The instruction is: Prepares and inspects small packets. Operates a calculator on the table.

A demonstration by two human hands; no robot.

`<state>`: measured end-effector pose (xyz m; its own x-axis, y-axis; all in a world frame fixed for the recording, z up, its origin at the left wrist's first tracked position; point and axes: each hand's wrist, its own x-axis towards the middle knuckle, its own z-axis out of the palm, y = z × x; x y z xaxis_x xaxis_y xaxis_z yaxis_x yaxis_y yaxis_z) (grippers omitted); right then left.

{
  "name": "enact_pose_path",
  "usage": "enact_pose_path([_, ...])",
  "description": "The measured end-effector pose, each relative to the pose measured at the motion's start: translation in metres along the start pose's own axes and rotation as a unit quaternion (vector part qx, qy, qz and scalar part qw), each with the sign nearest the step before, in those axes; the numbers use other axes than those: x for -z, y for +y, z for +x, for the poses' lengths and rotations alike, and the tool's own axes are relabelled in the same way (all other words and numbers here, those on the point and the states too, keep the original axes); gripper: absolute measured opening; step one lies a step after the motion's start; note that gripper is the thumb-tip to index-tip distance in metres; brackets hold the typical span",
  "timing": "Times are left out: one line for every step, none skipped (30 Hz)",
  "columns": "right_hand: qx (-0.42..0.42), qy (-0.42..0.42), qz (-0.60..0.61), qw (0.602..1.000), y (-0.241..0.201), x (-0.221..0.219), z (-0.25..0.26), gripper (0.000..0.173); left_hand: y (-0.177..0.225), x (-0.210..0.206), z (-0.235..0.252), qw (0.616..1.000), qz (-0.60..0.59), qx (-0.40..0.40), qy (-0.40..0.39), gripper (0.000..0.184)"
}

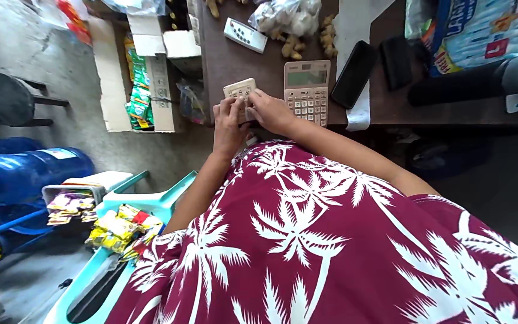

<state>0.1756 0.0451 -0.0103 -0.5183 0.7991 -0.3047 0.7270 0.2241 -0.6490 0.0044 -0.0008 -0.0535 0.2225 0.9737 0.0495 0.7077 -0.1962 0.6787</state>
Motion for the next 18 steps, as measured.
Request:
enact_pose_path([0.004,-0.001,0.002,1.0,0.0,0.0,0.0,0.024,-0.001,0.0,0.001,1.0,-0.002,-0.006,0.003,0.059])
enact_pose_path([0.01,0.004,0.005,1.0,0.002,-0.001,0.0,0.027,-0.002,0.0,0.001,1.0,-0.005,-0.011,0.006,0.057])
enact_pose_path([0.018,0.011,0.007,1.0,0.004,-0.003,0.0,0.031,-0.003,0.0,0.001,1.0,-0.005,-0.016,0.011,0.056])
enact_pose_path([0.03,0.023,0.01,0.999,0.006,-0.005,-0.001,0.029,-0.004,-0.001,0.001,1.0,-0.004,-0.021,0.014,0.055])
enact_pose_path([0.045,0.035,0.012,0.998,0.008,-0.007,-0.002,0.022,-0.005,-0.001,0.001,1.0,-0.002,-0.024,0.013,0.055])
enact_pose_path([0.059,0.042,0.012,0.997,0.009,-0.008,-0.005,0.016,-0.005,0.0,0.001,1.0,-0.001,-0.023,0.008,0.054])
enact_pose_path([0.073,0.045,0.008,0.996,0.009,-0.008,-0.008,0.014,-0.005,0.001,0.001,1.0,0.003,-0.019,0.0,0.054])
enact_pose_path([0.088,0.048,0.003,0.995,0.01,-0.009,-0.011,0.014,-0.004,0.002,0.001,1.0,0.006,-0.015,-0.006,0.054])
enact_pose_path([0.103,0.052,0.001,0.993,0.013,-0.009,-0.015,0.014,-0.003,0.002,0.001,1.0,0.008,-0.014,-0.007,0.053])
enact_pose_path([0.114,0.05,0.002,0.992,0.016,-0.01,-0.018,0.014,-0.004,0.002,0.001,1.0,0.01,-0.016,-0.006,0.053])
enact_pose_path([0.124,0.039,0.005,0.992,0.02,-0.01,-0.022,0.015,-0.004,0.001,0.001,1.0,0.009,-0.021,-0.006,0.053])
enact_pose_path([0.132,0.022,0.009,0.991,0.023,-0.01,-0.025,0.014,-0.005,0.001,0.001,1.0,0.008,-0.025,-0.007,0.052])
enact_pose_path([0.134,-0.003,0.01,0.991,0.027,-0.011,-0.028,0.014,-0.006,0.002,0.001,1.0,0.006,-0.028,-0.011,0.052])
enact_pose_path([0.13,-0.033,0.006,0.991,0.031,-0.011,-0.031,0.014,-0.006,0.003,0.002,0.999,0.004,-0.028,-0.016,0.053])
enact_pose_path([0.125,-0.059,0.001,0.99,0.034,-0.012,-0.032,0.015,-0.006,0.003,0.002,0.999,0.005,-0.027,-0.021,0.053])
enact_pose_path([0.122,-0.075,-0.003,0.99,0.036,-0.012,-0.034,0.015,-0.006,0.004,0.003,0.999,0.011,-0.026,-0.027,0.054])
enact_pose_path([0.122,-0.08,-0.007,0.989,0.038,-0.013,-0.035,0.015,-0.006,0.004,0.004,0.999,0.029,-0.026,-0.034,0.053])
enact_pose_path([0.123,-0.081,-0.011,0.989,0.04,-0.014,-0.036,0.015,-0.005,0.005,0.005,0.997,0.054,-0.027,-0.041,0.054])
